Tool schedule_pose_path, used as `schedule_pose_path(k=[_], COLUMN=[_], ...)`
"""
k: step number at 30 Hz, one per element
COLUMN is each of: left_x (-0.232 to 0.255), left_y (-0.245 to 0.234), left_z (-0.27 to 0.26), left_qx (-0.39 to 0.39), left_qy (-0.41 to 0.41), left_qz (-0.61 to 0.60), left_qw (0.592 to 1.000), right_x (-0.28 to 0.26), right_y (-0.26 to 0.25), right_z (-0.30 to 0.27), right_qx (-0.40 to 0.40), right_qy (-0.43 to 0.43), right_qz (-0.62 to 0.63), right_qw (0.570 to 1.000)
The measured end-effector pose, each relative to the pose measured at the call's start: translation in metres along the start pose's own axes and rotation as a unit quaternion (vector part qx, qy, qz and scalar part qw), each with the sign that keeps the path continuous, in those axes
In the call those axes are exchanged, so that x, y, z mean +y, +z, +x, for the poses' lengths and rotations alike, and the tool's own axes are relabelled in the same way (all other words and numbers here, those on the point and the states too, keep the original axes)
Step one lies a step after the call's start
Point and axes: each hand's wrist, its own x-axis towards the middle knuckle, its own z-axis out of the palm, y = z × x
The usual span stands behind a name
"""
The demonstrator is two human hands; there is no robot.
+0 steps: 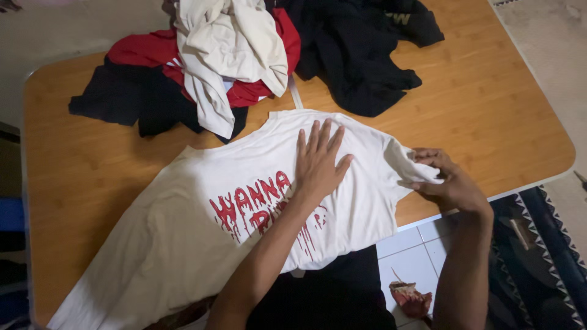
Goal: The person smooths out t-shirts on a table, places hangers into them, and hangs them on a nearby rack. This is repeated for multiple shirts.
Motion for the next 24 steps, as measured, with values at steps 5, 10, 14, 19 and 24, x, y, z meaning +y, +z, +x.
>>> schedule_pose_path(k=[5,10,14,19,24], left_x=[0.002,0.002,0.001,0.002,0.003], left_y=[-0.005,-0.006,-0.006,-0.005,-0.007], left_z=[0.002,0.001,0.002,0.001,0.002], left_qx=[-0.008,-0.002,-0.002,-0.003,-0.023], left_qy=[-0.005,0.004,0.002,0.007,-0.006], left_qz=[-0.003,0.007,0.002,0.011,-0.002], left_qw=[1.0,1.0,1.0,1.0,1.0], right_x=[0.027,0.022,0.015,-0.004,0.011], right_y=[-0.009,-0.001,0.012,0.021,0.015], right_z=[0.0,0.0,0.007,-0.001,-0.008], right_qx=[0.079,0.215,0.239,0.235,0.288], right_qy=[0.094,0.12,0.058,0.048,-0.15], right_qz=[0.066,0.128,0.163,0.112,0.225], right_qw=[0.99,0.961,0.955,0.964,0.918])
